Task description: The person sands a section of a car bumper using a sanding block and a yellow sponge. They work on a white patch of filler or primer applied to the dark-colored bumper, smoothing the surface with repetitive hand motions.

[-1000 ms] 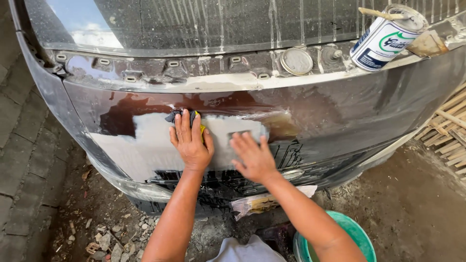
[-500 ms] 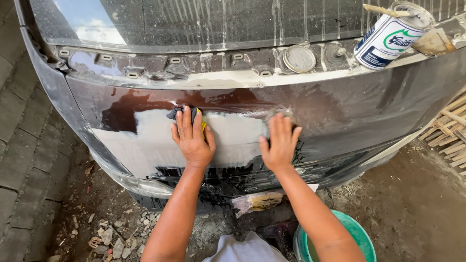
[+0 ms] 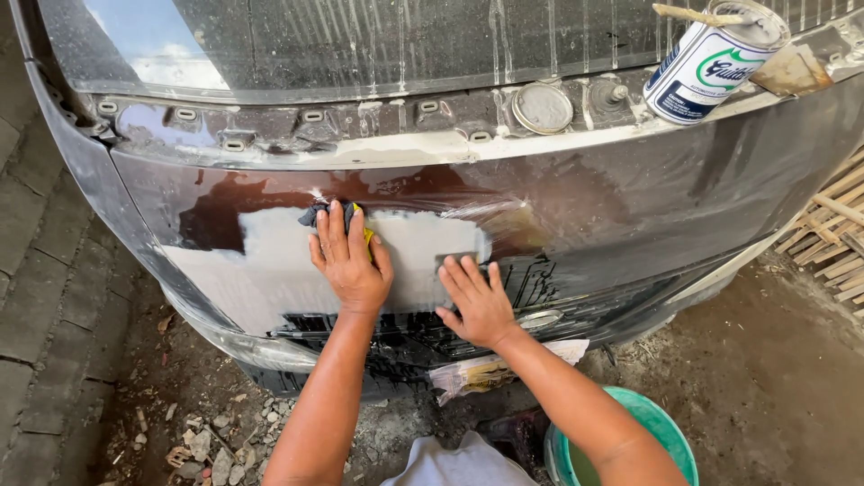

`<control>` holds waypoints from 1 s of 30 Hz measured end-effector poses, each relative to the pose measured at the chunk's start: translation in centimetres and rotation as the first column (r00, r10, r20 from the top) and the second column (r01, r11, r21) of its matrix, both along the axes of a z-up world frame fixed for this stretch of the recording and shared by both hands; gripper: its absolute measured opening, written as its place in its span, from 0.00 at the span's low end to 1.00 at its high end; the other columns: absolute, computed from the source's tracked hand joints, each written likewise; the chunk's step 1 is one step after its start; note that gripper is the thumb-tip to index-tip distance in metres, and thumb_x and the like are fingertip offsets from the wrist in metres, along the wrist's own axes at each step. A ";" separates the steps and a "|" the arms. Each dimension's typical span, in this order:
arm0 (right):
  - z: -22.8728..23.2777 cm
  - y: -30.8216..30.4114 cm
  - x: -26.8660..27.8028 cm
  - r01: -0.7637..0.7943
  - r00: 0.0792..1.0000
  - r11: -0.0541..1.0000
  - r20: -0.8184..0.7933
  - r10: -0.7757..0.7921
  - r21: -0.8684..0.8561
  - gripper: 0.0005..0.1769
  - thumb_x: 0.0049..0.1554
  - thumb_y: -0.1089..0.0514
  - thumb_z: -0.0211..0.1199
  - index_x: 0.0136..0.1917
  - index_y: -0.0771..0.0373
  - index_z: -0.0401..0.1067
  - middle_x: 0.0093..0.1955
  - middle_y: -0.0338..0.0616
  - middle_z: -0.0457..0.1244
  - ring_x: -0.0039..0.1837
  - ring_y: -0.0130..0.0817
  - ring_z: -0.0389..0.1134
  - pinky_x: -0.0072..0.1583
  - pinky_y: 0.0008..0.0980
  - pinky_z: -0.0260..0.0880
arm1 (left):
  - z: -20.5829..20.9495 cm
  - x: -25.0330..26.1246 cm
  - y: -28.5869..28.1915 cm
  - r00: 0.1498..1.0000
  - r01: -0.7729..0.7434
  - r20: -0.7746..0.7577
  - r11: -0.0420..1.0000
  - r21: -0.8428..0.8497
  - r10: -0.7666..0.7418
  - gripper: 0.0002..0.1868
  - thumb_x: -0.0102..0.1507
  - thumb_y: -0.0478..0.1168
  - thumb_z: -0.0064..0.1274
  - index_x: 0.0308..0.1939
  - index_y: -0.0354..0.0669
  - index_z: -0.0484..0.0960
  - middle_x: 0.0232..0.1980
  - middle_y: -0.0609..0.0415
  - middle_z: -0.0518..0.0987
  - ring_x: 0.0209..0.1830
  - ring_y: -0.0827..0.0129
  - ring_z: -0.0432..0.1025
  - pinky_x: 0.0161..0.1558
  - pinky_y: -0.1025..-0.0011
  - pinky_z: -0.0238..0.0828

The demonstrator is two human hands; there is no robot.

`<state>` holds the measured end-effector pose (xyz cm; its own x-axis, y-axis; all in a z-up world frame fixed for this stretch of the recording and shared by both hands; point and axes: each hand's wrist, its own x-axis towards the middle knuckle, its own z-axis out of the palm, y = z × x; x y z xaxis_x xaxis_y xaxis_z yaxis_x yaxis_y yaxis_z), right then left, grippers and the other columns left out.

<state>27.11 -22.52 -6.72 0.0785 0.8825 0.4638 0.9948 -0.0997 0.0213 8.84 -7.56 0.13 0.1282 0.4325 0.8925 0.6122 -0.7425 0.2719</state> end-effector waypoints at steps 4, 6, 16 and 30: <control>-0.9 -0.3 2.9 -0.134 0.963 0.984 0.251 0.101 0.119 0.39 0.66 0.32 0.36 0.80 0.55 0.57 0.84 0.45 0.49 0.84 0.44 0.45 0.73 0.72 0.41 | -0.1 -0.2 0.1 1.000 0.004 -0.009 1.000 -0.008 -0.004 0.24 0.67 0.40 0.51 0.68 0.38 0.75 0.76 0.38 0.66 0.79 0.42 0.57 0.75 0.42 0.42; 0.5 -0.7 3.9 0.163 0.987 0.926 -0.060 -0.152 0.341 0.40 0.68 0.34 0.36 0.79 0.63 0.56 0.82 0.54 0.49 0.84 0.52 0.46 0.75 0.73 0.40 | -0.1 0.1 0.1 1.000 -0.004 -0.001 1.000 -0.013 0.004 0.23 0.68 0.40 0.51 0.68 0.39 0.75 0.77 0.37 0.66 0.80 0.42 0.57 0.76 0.43 0.43; 0.0 -1.3 4.8 0.009 0.988 0.969 0.147 -0.047 0.248 0.39 0.65 0.35 0.48 0.80 0.59 0.57 0.84 0.48 0.48 0.85 0.46 0.44 0.77 0.69 0.38 | -0.3 0.1 0.2 1.000 -0.007 -0.003 1.000 -0.006 0.007 0.24 0.69 0.39 0.51 0.68 0.38 0.75 0.77 0.37 0.65 0.80 0.41 0.56 0.76 0.42 0.43; 0.7 -0.4 3.1 0.210 0.973 0.880 -0.176 -0.146 0.427 0.39 0.73 0.34 0.40 0.83 0.65 0.53 0.88 0.50 0.44 0.88 0.51 0.40 0.77 0.78 0.38 | -0.1 0.1 0.0 1.000 -0.002 -0.001 1.000 -0.008 0.002 0.23 0.68 0.39 0.51 0.68 0.38 0.75 0.77 0.37 0.66 0.80 0.42 0.57 0.76 0.43 0.43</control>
